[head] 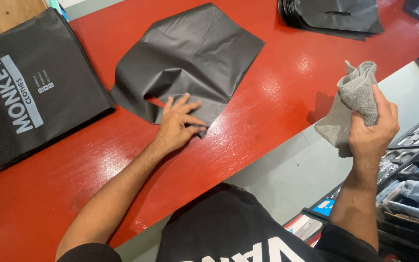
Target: The person repeatedly wipes black plastic shopping bags with a gray cloth on a red table. They pick up each bag, wipe both sides, and place it on a growing stack. The process is repeated for multiple bags throughout the clip.
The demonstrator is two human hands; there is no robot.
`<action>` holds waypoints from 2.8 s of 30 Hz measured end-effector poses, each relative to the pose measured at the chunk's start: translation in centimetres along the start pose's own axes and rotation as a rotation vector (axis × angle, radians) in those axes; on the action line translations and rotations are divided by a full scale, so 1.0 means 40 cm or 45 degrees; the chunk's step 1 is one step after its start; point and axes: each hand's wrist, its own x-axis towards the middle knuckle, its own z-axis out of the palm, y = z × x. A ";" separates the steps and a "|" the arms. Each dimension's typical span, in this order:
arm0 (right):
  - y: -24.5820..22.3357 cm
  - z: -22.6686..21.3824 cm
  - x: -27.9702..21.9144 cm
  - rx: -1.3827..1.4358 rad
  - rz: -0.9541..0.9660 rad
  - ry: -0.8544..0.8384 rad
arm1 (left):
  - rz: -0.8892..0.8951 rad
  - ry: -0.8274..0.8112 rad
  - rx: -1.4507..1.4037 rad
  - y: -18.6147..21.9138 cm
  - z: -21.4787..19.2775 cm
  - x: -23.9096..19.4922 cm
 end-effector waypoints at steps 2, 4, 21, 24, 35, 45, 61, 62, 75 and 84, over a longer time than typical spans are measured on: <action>0.006 0.001 -0.002 -0.004 0.014 0.005 | 0.007 -0.184 -0.228 0.054 -0.022 -0.018; 0.017 -0.003 -0.008 -0.058 0.066 0.022 | 0.222 -0.635 -0.379 0.143 -0.067 -0.053; -0.040 0.038 0.052 0.006 0.039 -0.004 | 0.255 -0.154 -0.180 0.082 -0.088 -0.139; -0.097 0.057 0.083 0.066 -0.063 -0.031 | 0.288 0.030 -0.187 0.089 -0.042 -0.126; -0.444 0.254 -0.037 -0.014 -0.320 -0.530 | -0.189 -0.068 0.530 0.151 -0.105 -0.101; 0.092 0.334 0.118 -0.708 0.087 -0.669 | -0.492 -0.226 0.629 0.123 -0.096 -0.098; -0.233 0.661 0.263 -0.438 -0.258 -0.689 | -0.467 0.181 1.090 0.033 -0.103 -0.074; -0.168 0.651 0.281 -0.434 -0.263 -0.692 | -0.474 0.182 1.091 0.035 -0.102 -0.077; 0.750 0.412 0.576 -0.370 0.024 -0.230 | -0.557 0.265 0.881 0.031 -0.107 -0.030; 0.989 0.397 0.675 -0.472 0.335 -0.427 | -0.449 0.364 1.062 0.144 0.008 0.271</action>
